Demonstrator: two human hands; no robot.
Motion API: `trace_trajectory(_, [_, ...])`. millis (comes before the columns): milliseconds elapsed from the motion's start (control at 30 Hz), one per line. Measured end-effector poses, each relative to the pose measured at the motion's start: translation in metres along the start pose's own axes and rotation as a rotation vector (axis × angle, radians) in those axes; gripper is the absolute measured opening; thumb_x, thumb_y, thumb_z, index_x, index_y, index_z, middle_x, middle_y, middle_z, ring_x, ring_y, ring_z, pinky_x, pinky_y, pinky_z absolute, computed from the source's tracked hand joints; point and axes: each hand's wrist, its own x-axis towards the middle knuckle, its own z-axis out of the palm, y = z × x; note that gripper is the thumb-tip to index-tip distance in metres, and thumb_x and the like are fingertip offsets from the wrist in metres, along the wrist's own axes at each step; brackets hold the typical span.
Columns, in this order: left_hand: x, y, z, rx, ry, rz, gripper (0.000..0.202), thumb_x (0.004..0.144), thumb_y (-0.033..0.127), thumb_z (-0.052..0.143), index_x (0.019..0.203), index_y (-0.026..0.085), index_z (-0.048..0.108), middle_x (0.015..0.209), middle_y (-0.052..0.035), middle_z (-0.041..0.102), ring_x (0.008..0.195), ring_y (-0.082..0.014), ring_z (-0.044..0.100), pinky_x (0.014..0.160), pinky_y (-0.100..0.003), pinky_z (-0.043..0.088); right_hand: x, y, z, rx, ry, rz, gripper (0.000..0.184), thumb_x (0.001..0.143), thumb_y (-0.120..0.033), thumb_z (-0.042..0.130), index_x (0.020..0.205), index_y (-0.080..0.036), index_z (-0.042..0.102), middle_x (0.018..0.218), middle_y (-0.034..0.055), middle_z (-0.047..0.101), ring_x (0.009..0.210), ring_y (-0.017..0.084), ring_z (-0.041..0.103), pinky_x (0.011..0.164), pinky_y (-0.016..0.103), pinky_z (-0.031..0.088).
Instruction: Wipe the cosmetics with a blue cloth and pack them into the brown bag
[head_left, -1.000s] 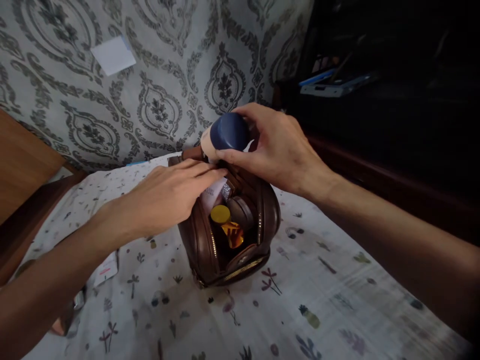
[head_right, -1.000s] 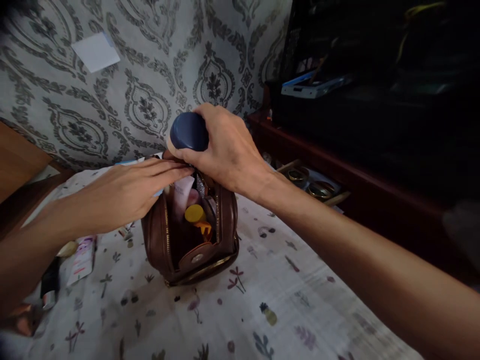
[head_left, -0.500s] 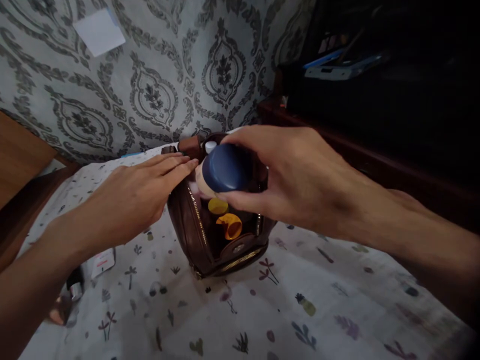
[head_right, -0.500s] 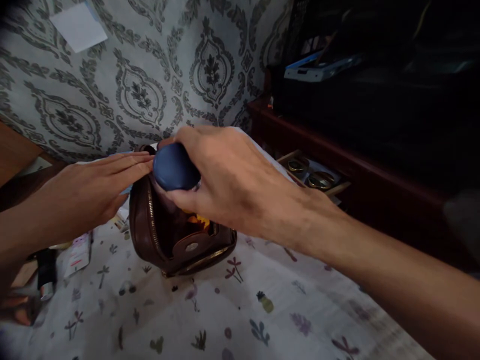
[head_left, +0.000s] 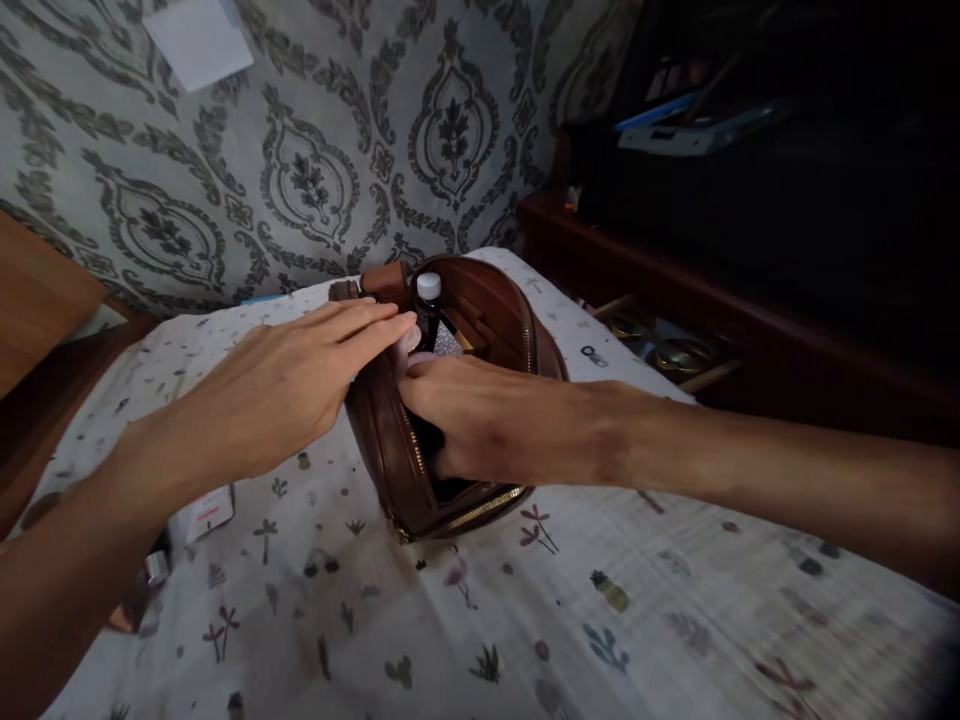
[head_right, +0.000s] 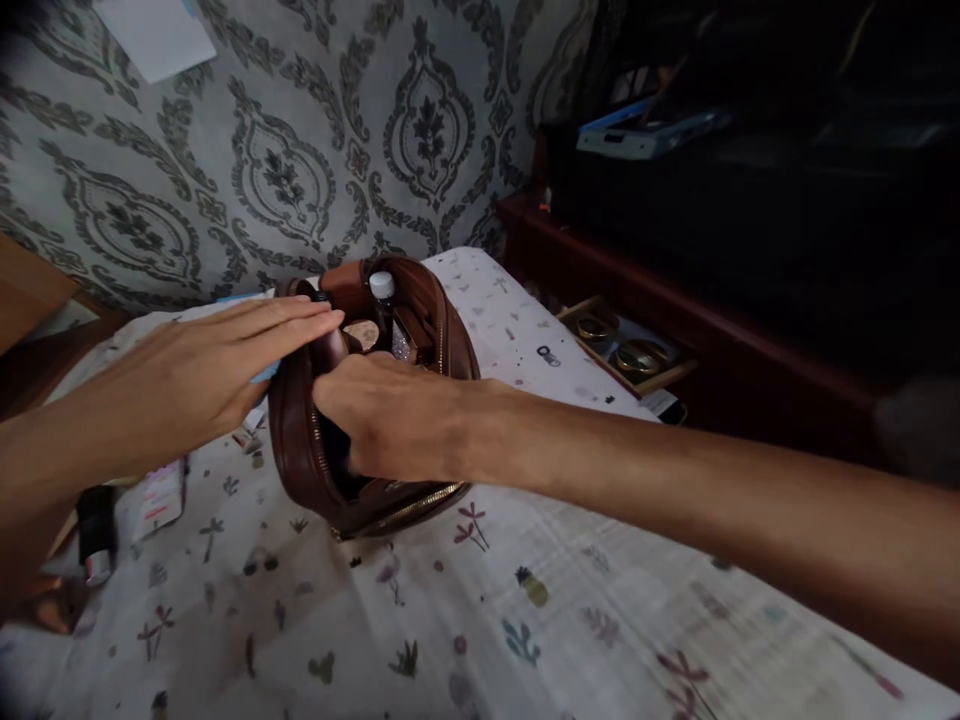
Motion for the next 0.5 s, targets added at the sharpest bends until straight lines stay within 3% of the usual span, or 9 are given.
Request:
trace_trajectory(233, [-0.001,0.002,-0.001,-0.03,0.004,0.007,0.062,0.094,0.012,0.03,0.153,0.029,0.038,0.155,-0.0024,0.048,0.142,-0.0269,0.046,0.108,-0.045,0.052,0.013,-0.004,0.006,-0.163,-0.166,0.087,0.017,0.072,0.003,0.056,0.078,-0.012,0.063,0.081,0.0067,0.065,0.069,0.014,0.055,0.062,0.026,0.04])
trace_trajectory(400, [0.0,0.001,0.0,-0.088,0.012,-0.002,0.06,0.096,0.014,0.03,0.153,0.031,0.039,0.157,-0.0012,0.045,0.143,-0.028,0.044,0.11,-0.047,0.05,0.014,-0.005,0.003,-0.169,-0.206,0.081,0.014,0.076,0.001,0.057,0.08,-0.01,0.065,0.083,0.0086,0.066,0.071,0.015,0.057,0.063,0.026,0.043])
trace_trajectory(500, [0.0,-0.001,0.0,-0.119,0.007,-0.008,0.059,0.097,0.016,0.029,0.153,0.033,0.039,0.158,0.0002,0.044,0.143,-0.0281,0.045,0.113,-0.048,0.048,0.004,-0.003,-0.004,-0.149,-0.18,0.034,0.018,0.08,0.0,0.058,0.093,-0.01,0.065,0.095,0.0088,0.066,0.08,0.016,0.06,0.071,0.027,0.047])
